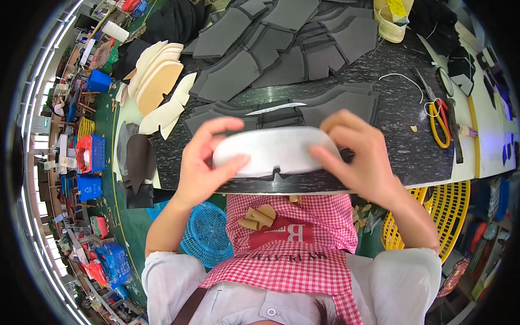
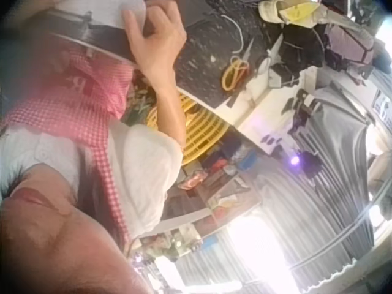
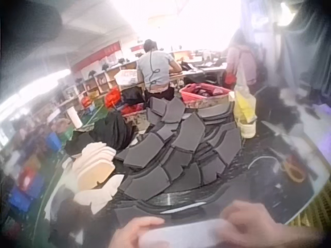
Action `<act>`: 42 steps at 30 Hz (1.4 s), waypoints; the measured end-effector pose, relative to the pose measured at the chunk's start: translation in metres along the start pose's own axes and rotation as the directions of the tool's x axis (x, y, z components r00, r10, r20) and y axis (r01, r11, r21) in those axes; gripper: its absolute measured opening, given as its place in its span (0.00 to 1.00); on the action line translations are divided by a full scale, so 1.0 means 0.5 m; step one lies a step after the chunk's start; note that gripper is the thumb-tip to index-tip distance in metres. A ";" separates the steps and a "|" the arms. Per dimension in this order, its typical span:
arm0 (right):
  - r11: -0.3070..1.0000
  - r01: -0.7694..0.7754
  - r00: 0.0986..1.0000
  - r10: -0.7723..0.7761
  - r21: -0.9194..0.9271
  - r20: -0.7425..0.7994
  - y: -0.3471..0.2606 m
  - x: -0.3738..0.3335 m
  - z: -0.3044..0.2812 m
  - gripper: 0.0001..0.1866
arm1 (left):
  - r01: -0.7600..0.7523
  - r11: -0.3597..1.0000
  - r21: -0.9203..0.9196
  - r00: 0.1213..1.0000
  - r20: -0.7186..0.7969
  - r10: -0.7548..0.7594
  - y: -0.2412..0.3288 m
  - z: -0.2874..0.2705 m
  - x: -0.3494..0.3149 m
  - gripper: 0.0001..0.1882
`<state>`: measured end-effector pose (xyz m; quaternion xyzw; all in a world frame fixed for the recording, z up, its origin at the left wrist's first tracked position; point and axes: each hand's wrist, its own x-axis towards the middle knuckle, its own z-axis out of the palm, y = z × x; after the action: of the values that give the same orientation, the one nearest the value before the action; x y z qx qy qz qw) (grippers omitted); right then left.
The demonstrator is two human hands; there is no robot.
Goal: The person takes foam pieces from a basket onto the work table, then peels the paper backing from adhesive foam pads and attaches them onto the foam panels by hand.
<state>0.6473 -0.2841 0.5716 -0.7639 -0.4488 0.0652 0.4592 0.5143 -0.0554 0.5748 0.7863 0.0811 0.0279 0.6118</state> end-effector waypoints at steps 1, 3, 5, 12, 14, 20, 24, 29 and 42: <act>0.998 -0.006 1.000 0.004 -0.066 -0.028 0.010 0.017 0.005 0.10 | 0.008 1.000 0.016 0.998 -0.065 -0.007 -0.003 -0.001 0.015 0.26; 0.997 -0.057 0.998 0.056 -0.046 -0.015 0.032 0.030 0.009 0.11 | -0.036 0.999 0.020 0.997 -0.064 0.037 -0.024 0.010 0.035 0.27; 0.997 -0.068 0.998 0.068 -0.038 -0.002 0.046 0.033 0.013 0.12 | -0.048 0.998 0.045 0.997 -0.057 0.051 -0.034 0.016 0.041 0.26; 0.813 0.138 0.978 -0.023 -0.566 0.205 0.058 0.067 -0.011 0.19 | -0.200 0.562 0.803 0.952 0.024 0.305 -0.031 -0.007 0.039 0.22; 0.843 0.097 0.960 0.060 -0.529 0.272 0.078 0.096 -0.058 0.17 | -0.035 0.492 0.870 0.955 -0.115 0.272 -0.026 -0.075 0.034 0.17; 0.679 0.607 0.793 -0.553 -0.412 0.256 0.090 0.319 0.049 0.16 | 0.000 0.455 0.891 0.917 -0.182 0.355 -0.108 -0.280 0.029 0.14; 0.689 0.630 0.776 -0.533 -0.359 0.337 0.152 0.374 0.057 0.13 | -0.119 0.406 0.906 0.909 -0.065 0.411 -0.149 -0.264 0.040 0.13; 0.774 0.528 0.836 -0.547 -0.349 0.051 0.023 0.294 0.010 0.12 | -0.072 0.567 0.820 0.853 -0.244 0.461 -0.166 -0.266 0.030 0.09; 0.511 0.615 0.650 -0.760 -0.600 0.019 0.003 0.297 0.024 0.15 | -0.179 0.692 0.699 0.858 -0.234 0.458 -0.164 -0.247 0.022 0.14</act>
<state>0.7298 -0.1659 0.6100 -0.6198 -0.6533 -0.3527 0.2544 0.4997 0.0840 0.5259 0.9290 0.0649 0.2619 0.2532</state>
